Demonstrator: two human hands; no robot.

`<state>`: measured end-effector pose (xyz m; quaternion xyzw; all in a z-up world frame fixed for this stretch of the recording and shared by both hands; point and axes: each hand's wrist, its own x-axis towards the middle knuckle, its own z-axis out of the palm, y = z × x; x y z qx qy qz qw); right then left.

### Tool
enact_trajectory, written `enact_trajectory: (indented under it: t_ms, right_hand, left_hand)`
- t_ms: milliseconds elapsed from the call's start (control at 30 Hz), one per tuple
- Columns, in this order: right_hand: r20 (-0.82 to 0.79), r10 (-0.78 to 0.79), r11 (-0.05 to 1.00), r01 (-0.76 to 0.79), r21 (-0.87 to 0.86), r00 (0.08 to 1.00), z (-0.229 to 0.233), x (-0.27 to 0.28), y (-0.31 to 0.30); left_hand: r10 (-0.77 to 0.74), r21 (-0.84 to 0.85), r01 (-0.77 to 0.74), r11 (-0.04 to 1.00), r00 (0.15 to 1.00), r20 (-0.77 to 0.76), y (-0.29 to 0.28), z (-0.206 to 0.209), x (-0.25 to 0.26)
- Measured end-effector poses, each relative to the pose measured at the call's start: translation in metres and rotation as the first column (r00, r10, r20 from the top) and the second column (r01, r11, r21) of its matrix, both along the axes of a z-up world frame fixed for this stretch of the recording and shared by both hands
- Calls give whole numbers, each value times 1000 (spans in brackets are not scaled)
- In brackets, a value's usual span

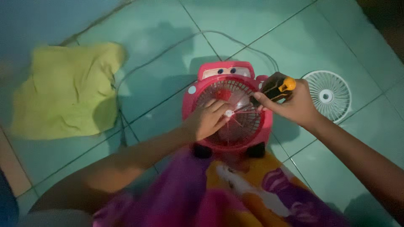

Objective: The person sits on the floor and uses a screwdriver to tighten the central hub of a pink car-shaped electric fan. They repeatedly adjust the screw and test the fan blade rotation.

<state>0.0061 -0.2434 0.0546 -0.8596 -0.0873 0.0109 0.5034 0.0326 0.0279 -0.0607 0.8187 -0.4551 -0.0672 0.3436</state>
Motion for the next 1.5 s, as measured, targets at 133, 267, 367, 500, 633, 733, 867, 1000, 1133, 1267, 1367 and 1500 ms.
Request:
enact_trajectory:
  t_ms: [133,267,367,500,633,733,867,1000,1133,1267,1367,1500]
  right_hand:
    - [42,40,985,-32,-168,998,-3,-1,7]
    - [150,70,974,-36,-223,986,-5,-3,10]
    - [84,53,990,-41,-136,995,-5,-6,7]
    - [68,55,990,-46,-133,996,-4,-5,5]
    - [134,53,977,-24,-213,990,-11,-6,7]
    - [188,79,976,-37,-214,979,-18,-9,4]
    - [187,100,978,-62,-199,977,-22,-9,1]
    - [167,128,960,-79,-270,978,-19,-6,5]
    - [198,143,977,-106,-185,970,-14,-6,13]
    - [119,168,982,-176,65,979,-16,0,21]
    - [-64,178,916,-142,374,982,-24,8,27]
    - [-124,248,838,-148,525,961,-24,12,21]
  left_hand:
    - [24,-33,-23,999,999,32,-2,-10,4]
    - [14,-43,-13,999,999,33,-1,-15,9]
    - [27,-59,-28,998,1000,-11,-1,-15,7]
    - [-4,-78,-5,997,994,-106,2,-12,7]
    - [16,-100,-9,995,998,68,-2,-6,10]
    - [-22,-48,19,999,998,-66,1,-1,8]
    - [-39,-70,30,997,991,-131,2,2,8]
    - [-3,18,6,1000,991,-136,3,0,9]
    - [55,16,-61,998,970,238,2,-5,4]
    - [124,12,-131,991,962,244,25,-4,1]
    - [200,-39,-197,980,947,252,37,-6,-1]
    - [245,-2,-253,967,934,260,51,-10,4]
